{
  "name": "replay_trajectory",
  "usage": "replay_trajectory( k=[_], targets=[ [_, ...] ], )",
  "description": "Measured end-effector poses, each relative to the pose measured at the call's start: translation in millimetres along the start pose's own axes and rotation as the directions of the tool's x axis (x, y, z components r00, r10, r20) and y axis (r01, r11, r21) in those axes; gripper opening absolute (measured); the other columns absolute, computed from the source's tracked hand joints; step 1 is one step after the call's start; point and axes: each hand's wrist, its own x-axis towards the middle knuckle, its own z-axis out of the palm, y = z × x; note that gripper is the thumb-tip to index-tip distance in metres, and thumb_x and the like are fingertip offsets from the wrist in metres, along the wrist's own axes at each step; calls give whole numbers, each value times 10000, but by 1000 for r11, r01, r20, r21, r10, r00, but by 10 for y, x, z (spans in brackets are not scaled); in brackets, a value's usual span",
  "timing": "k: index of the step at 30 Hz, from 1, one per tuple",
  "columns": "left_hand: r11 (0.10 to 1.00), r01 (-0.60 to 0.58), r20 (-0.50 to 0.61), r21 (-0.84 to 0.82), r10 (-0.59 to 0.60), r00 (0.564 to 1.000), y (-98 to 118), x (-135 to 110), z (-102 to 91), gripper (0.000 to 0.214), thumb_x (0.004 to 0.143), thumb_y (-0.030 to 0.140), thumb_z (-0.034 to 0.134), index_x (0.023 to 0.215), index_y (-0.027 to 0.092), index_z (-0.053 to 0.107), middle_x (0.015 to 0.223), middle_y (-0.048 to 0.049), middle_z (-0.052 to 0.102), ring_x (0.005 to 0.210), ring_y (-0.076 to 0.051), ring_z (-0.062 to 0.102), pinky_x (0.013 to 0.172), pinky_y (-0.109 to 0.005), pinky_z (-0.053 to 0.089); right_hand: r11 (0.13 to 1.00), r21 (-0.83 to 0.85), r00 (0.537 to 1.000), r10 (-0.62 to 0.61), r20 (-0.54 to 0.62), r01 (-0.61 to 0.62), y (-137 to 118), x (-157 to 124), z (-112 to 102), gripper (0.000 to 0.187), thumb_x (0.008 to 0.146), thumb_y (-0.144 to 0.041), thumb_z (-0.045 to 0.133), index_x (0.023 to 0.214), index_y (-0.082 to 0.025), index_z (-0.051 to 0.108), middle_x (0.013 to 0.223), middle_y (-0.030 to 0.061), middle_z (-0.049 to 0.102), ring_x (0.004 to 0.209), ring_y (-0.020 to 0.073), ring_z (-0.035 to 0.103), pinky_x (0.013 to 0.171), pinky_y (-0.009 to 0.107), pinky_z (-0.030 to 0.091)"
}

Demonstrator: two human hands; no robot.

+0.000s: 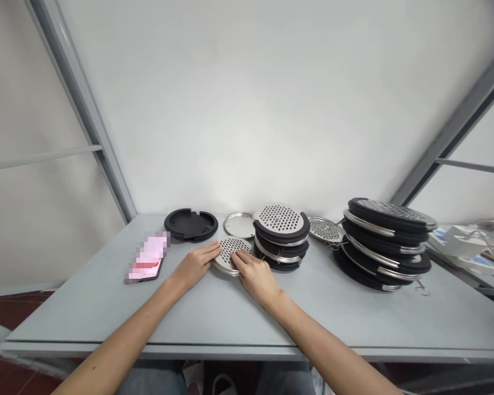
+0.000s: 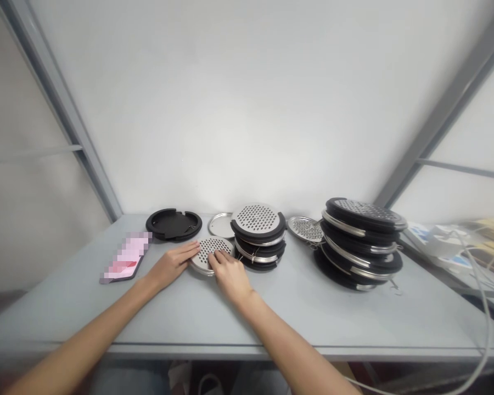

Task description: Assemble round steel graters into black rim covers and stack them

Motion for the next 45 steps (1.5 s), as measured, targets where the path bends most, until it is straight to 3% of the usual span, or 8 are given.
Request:
replay_trajectory(
  k=[7, 14, 18, 23, 27, 31, 39, 45],
  targets=[
    [999, -40, 6, 23, 40, 999, 91, 85, 70, 435, 872, 57, 511, 1278, 193, 588, 1313, -96, 610, 1240, -222, 554, 1042, -419, 483, 989, 69, 992, 129, 1, -128, 29, -63, -45, 297, 729, -46, 527, 967, -218, 576, 1034, 58, 680, 965, 205, 617, 666, 254, 436],
    [998, -53, 24, 32, 52, 998, 227, 236, 161, 430, 863, 47, 530, 1266, 185, 596, 1290, -101, 627, 1220, -228, 574, 1028, -423, 496, 975, 21, 975, 221, -3, -221, 122, -122, -89, 164, 784, -131, 536, 916, -215, 583, 945, 51, 690, 805, 195, 647, 570, 267, 373],
    [998, -53, 31, 28, 52, 998, 303, 306, 192, 405, 866, 53, 542, 1247, 173, 610, 1278, -106, 634, 1208, -232, 584, 1019, -417, 503, 970, -6, 970, 244, 7, -244, 173, -156, -142, 117, 759, -255, 621, 852, -215, 562, 858, 34, 671, 748, 193, 642, 533, 264, 342],
    [996, -73, 47, 48, 71, 996, 351, 350, 224, 360, 875, 70, 553, 1221, 143, 622, 1235, -118, 661, 1184, -246, 602, 990, -420, 519, 967, 7, 967, 253, -6, -253, 238, -167, -175, 411, 771, -606, 618, 826, -201, 582, 816, 54, 662, 742, 216, 637, 560, 279, 401],
    [993, -97, 39, 61, 94, 995, 361, 358, 233, 346, 894, 97, 548, 1227, 168, 613, 1219, -104, 672, 1166, -246, 615, 966, -418, 528, 985, 76, 984, 161, -73, -155, 268, -152, -148, 482, 805, -638, 573, 960, -184, 621, 968, 111, 680, 928, 266, 632, 752, 355, 499],
    [986, -138, 20, 89, 137, 990, 386, 358, 210, 297, 914, 142, 552, 1202, 162, 618, 1176, -106, 692, 1129, -255, 632, 929, -417, 533, 993, 112, 996, 47, -79, -38, 271, -149, -90, 535, 860, -509, 586, 1225, -120, 555, 1232, 176, 621, 1187, 313, 546, 1016, 456, 433],
    [966, -234, 15, 110, 233, 972, 345, 295, 49, 229, 931, 241, 559, 1129, 162, 642, 1086, -99, 715, 989, -237, 663, 835, -398, 525, 990, 139, 998, -46, 45, 39, 297, -162, -69, 641, 882, -555, 535, 1310, -79, 522, 1335, 200, 558, 1261, 331, 505, 1037, 464, 441],
    [960, -252, 107, 121, 240, 965, 213, 117, -139, 340, 958, 358, 517, 1248, 198, 596, 1256, -102, 644, 1157, -255, 594, 946, -423, 494, 947, 283, 983, -173, 61, 149, 297, -107, -87, 694, 881, -579, 518, 1384, -104, 459, 1384, 156, 526, 1308, 293, 458, 1116, 460, 349]
  ],
)
